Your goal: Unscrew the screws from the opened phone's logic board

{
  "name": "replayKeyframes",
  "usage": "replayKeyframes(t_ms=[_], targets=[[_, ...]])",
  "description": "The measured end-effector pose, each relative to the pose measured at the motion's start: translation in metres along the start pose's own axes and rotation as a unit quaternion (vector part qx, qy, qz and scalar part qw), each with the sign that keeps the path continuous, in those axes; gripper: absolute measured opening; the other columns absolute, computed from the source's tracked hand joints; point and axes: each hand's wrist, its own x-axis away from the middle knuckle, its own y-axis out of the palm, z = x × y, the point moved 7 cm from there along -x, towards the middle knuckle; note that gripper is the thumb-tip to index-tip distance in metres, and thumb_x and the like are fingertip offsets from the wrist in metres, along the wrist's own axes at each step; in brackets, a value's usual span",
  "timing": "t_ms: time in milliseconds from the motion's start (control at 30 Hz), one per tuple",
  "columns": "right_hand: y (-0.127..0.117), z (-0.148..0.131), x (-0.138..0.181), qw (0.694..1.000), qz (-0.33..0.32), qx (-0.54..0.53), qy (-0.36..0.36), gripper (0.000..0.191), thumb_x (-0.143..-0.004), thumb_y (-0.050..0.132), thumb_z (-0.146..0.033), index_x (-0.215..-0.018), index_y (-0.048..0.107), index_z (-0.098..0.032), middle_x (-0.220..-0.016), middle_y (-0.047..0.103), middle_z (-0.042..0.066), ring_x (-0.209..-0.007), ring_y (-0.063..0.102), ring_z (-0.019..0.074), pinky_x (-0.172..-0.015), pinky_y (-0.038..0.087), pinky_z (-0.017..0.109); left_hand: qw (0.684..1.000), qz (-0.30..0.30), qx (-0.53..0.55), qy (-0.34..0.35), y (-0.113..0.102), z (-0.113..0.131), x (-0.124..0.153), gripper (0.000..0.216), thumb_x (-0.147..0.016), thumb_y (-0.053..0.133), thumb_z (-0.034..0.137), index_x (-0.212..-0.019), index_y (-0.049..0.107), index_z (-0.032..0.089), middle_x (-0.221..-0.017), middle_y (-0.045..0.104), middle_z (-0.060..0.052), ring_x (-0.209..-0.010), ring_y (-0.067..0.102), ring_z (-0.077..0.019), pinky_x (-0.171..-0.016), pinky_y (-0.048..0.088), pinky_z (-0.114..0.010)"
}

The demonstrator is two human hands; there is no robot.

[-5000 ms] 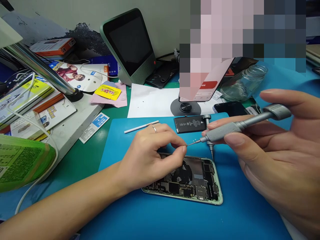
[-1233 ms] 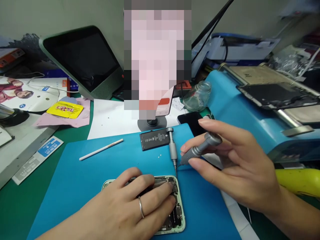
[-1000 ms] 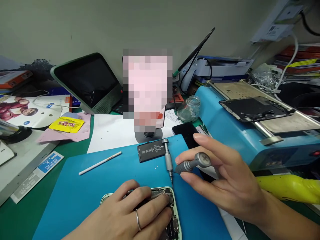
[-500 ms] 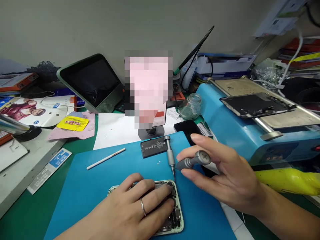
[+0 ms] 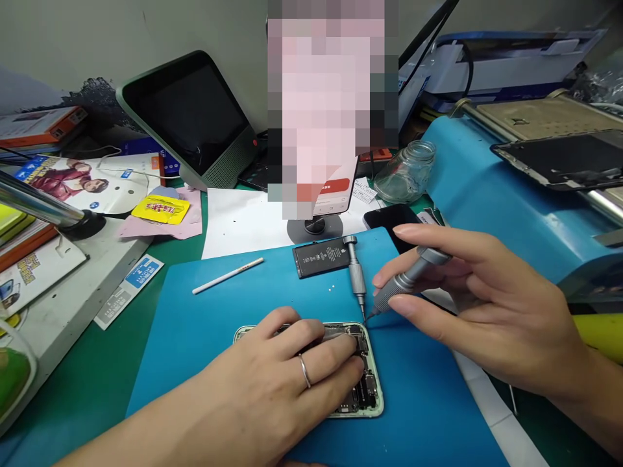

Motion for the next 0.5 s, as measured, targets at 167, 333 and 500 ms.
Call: replayKeyframes(t_ms=[167,333,500], targets=[[0.0020,0.0015,0.0032,1.000,-0.008,0.010,0.000,0.065,-0.097,0.076,-0.013,-0.152,0.063,-0.044,-0.104,0.081,-0.003,-0.084,0.081,0.0138,-0.078,0.072,0.022,1.000,0.007,0.003,0.001,-0.0017,-0.0003,0.0000,0.069,-0.117,0.035,0.066,-0.163,0.054,0.017,-0.166,0.060,-0.006,-0.131,0.062,-0.0254,-0.112,0.042,-0.043],[0.0029,0.0009,0.0029,1.000,-0.009,0.026,0.000,0.063,-0.097,0.077,-0.014,-0.152,0.062,-0.042,-0.106,0.080,-0.002,-0.083,0.081,0.0157,-0.077,0.074,0.025,0.999,0.016,-0.032,-0.001,0.0053,0.0015,0.0003,0.077,-0.110,0.049,0.074,-0.162,0.056,0.018,-0.162,0.063,-0.010,-0.129,0.063,-0.0278,-0.112,0.046,-0.044],[0.0031,0.0021,0.0020,1.000,-0.013,0.027,-0.002,0.063,-0.097,0.077,-0.014,-0.152,0.062,-0.042,-0.106,0.080,-0.001,-0.085,0.081,0.0166,-0.075,0.074,0.025,1.000,0.009,-0.013,0.003,0.0011,0.0002,-0.0005,0.073,-0.115,0.040,0.070,-0.163,0.055,0.017,-0.167,0.059,-0.007,-0.132,0.061,-0.0260,-0.113,0.045,-0.043]])
